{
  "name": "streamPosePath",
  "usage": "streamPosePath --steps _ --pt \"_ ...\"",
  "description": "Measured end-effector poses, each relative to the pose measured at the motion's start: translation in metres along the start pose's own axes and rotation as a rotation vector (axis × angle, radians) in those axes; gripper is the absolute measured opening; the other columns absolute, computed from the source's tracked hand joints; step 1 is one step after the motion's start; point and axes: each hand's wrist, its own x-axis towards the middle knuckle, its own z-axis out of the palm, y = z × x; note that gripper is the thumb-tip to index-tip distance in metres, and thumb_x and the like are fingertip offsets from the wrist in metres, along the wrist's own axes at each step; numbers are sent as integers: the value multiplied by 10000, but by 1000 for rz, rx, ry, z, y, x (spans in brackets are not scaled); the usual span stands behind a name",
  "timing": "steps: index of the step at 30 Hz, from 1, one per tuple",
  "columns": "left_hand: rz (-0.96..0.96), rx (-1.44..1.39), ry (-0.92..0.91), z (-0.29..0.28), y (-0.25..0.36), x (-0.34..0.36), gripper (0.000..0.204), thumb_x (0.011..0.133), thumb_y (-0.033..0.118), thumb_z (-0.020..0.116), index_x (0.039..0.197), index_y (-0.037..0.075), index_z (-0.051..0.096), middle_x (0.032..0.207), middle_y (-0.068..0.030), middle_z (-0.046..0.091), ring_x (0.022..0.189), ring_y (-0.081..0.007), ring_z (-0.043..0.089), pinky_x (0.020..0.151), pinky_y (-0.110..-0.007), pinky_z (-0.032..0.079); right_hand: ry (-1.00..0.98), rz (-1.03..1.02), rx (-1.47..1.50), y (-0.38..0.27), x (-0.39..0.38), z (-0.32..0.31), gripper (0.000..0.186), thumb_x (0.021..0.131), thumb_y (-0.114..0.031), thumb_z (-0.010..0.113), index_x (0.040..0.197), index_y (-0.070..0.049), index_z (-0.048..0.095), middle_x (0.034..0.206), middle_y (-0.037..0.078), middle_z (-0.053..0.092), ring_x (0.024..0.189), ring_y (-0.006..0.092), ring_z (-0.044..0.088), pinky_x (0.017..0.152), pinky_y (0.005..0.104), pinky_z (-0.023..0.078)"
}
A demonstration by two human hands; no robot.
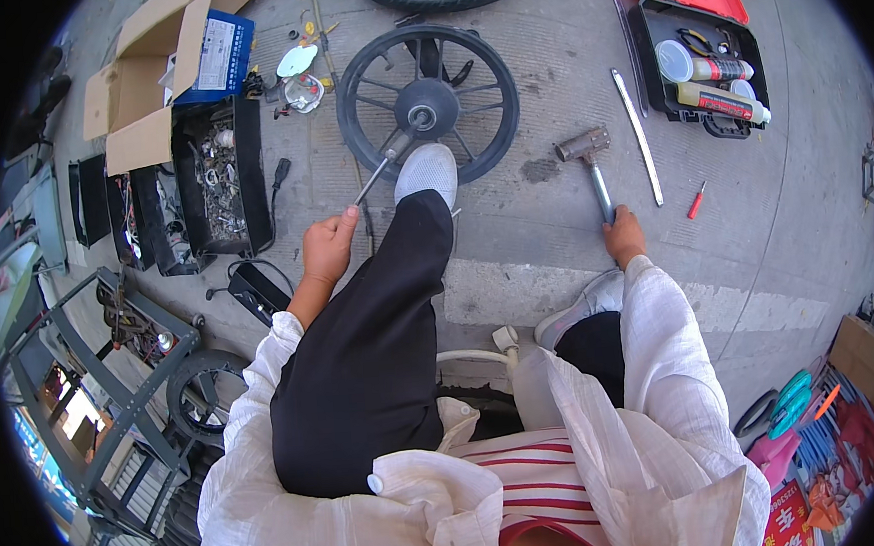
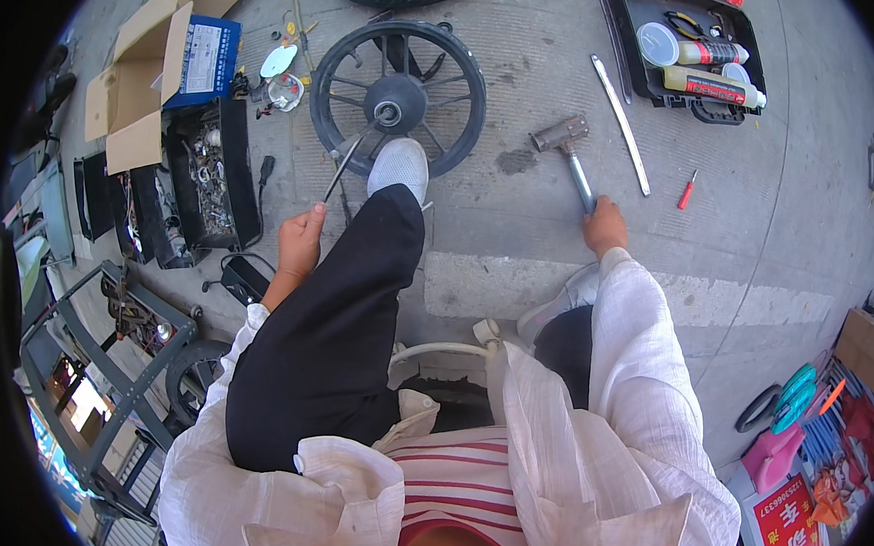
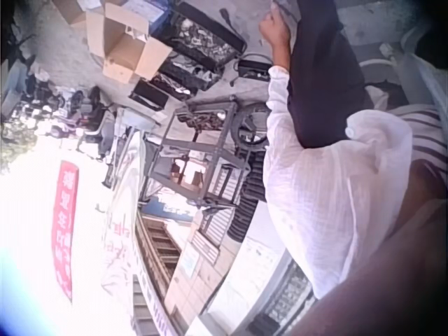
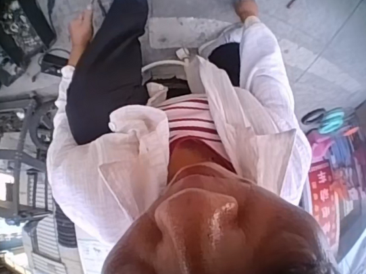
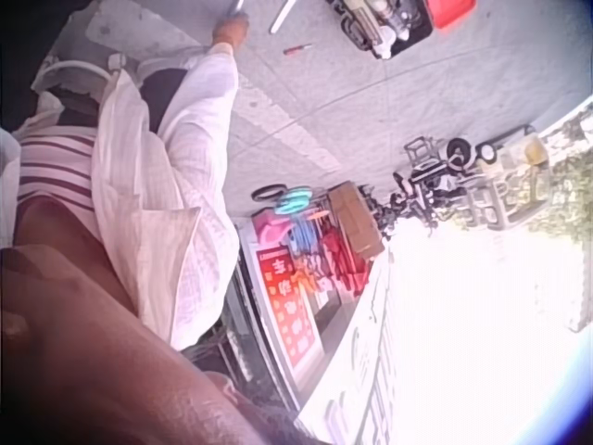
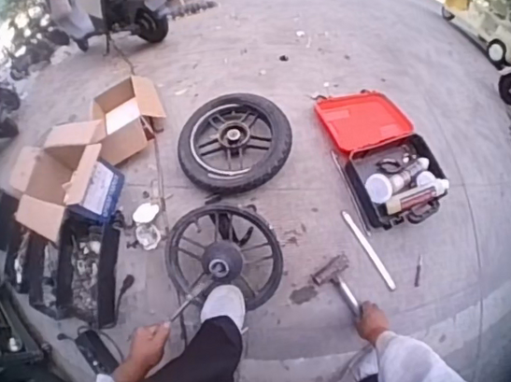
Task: The person uses a hammer and a metal rod to tap a bearing into a wheel hub, then searches through a parts tray to select a small metal ring and places it into the hub. The person repeats the hammering process to seat the bearing further.
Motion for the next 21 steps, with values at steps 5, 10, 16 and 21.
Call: streamPosePath --steps 5,10,16,21 --pt "-13 21 9 1 4 2 668 907 574 534 651 -42 564 540 -161 468 520 -233 434 554 -392 410 10 -10 -7 0 -1 0 319 857 -205 638 1103 -67 489 1113 206 581 1028 408 594 870 488 491" --pt "-37 30 -27 3 17 2 669 907 572 533 645 -44 549 540 -161 457 523 -235 415 547 -398 398 13 16 15 -7 -4 -4 364 826 -190 656 1109 -29 495 1092 249 591 1017 431 579 881 483 482" --pt "-17 -101 -87 20 -11 11 669 923 552 530 632 -51 530 541 -116 443 545 -189 400 555 -378 392 97 -9 117 -13 -10 -3 284 771 -199 611 978 -9 566 963 258 630 932 423 615 823 483 483" --pt "-59 -187 -162 34 -23 13 663 943 535 518 636 -52 533 554 -88 438 581 -147 397 563 -355 394 211 -14 415 -45 -35 -16 265 771 -206 586 887 30 615 822 268 641 822 432 627 749 468 475"
